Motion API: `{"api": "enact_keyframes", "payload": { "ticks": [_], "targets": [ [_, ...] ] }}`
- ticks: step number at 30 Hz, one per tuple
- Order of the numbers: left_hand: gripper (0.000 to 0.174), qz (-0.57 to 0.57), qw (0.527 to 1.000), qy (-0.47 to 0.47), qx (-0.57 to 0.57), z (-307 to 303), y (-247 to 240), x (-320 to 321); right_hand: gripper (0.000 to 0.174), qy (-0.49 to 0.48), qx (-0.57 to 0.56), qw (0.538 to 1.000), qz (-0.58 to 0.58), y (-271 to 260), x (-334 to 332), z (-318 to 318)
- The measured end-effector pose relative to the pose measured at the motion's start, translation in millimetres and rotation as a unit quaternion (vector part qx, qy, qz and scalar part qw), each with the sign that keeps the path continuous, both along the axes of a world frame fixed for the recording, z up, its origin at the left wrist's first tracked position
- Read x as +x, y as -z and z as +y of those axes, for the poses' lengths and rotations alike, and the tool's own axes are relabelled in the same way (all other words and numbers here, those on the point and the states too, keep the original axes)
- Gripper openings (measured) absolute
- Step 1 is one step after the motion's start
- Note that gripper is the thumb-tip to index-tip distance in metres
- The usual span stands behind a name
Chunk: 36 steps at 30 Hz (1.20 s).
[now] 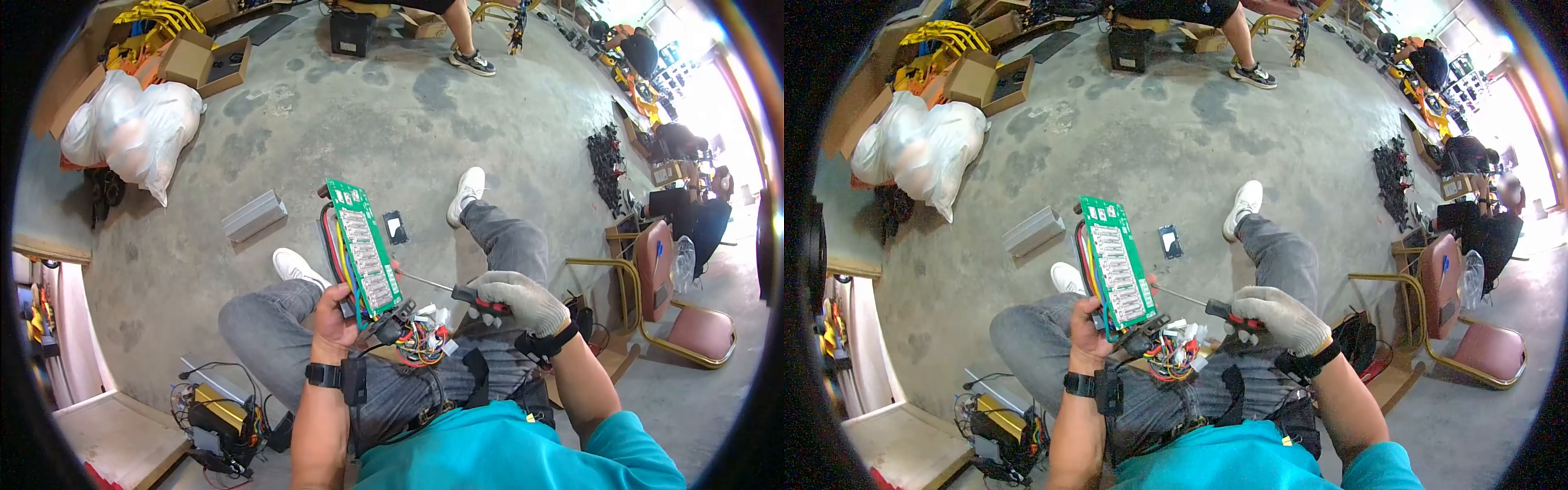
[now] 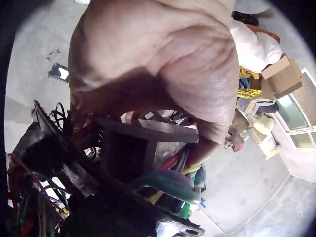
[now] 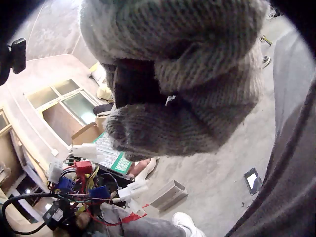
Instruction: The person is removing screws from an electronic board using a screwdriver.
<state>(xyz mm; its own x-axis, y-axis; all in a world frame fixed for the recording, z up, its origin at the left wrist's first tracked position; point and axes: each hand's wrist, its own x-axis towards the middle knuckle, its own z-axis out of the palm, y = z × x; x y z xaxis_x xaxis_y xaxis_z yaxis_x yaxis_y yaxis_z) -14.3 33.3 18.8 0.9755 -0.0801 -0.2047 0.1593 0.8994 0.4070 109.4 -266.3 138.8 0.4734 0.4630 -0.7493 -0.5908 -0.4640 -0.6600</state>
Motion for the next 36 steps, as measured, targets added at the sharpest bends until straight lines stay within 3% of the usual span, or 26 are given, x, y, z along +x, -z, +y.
{"api": "enact_keyframes", "payload": {
  "ticks": [5,27,36],
  "targets": [
    [0.092,0.001,0.999,0.004,-0.038,0.0,-2.7,1.2,0.028,0.009,0.003,1.000,0.009,2.7,-0.7,-5.1],
    [0.084,0.000,0.999,0.025,-0.020,4.8,8.7,-2.1,0.030,-0.046,-0.058,0.995,-0.071,-10.6,2.3,5.8],
    [0.078,-0.001,0.999,0.036,-0.003,6.5,10.7,-4.9,0.034,-0.115,-0.111,0.965,-0.207,-20.7,2.5,14.1]
  ]
}}
